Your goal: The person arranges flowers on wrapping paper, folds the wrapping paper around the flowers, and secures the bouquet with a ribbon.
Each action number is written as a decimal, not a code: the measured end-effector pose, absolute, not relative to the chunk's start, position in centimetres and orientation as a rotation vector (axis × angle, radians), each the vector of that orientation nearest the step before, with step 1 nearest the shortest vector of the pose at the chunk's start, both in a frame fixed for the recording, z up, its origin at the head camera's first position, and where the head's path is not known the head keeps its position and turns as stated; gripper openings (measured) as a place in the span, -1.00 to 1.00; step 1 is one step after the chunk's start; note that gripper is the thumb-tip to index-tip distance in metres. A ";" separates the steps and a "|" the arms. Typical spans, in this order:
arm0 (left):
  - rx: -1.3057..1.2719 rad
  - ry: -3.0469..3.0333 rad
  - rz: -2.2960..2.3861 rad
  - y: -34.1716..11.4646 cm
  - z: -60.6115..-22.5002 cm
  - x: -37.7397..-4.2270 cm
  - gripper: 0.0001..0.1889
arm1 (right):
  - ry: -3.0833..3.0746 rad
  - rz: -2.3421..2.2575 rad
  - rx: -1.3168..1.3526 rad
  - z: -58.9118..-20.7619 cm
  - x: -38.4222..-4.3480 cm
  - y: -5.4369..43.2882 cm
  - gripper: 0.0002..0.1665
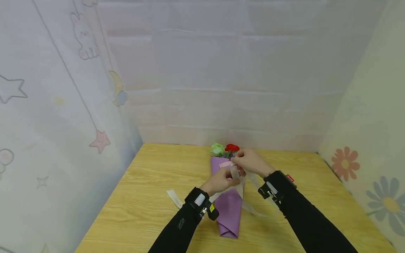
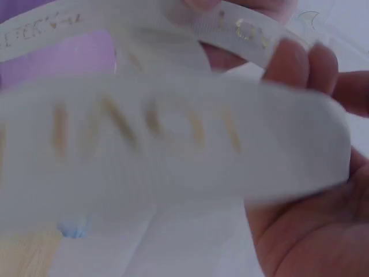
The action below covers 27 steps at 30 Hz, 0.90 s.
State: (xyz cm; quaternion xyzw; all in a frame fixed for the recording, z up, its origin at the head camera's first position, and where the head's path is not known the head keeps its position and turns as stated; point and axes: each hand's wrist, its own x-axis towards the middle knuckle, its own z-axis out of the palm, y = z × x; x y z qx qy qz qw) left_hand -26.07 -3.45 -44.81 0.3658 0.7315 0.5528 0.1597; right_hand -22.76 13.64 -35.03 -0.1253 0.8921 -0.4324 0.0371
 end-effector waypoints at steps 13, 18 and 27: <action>0.714 1.760 1.910 -2.9 -46.9 -26.3 -0.14 | 3.011 -1.096 -0.308 -41.2 -25.2 16.9 -0.56; 0.667 1.868 1.995 -2.9 -47.7 -26.9 -0.46 | 2.823 -1.316 -0.330 -41.5 -23.3 17.3 -0.55; 0.787 2.118 1.725 -3.3 -47.1 -26.9 -0.65 | 2.658 -1.458 -0.452 -41.2 -22.0 17.3 -0.78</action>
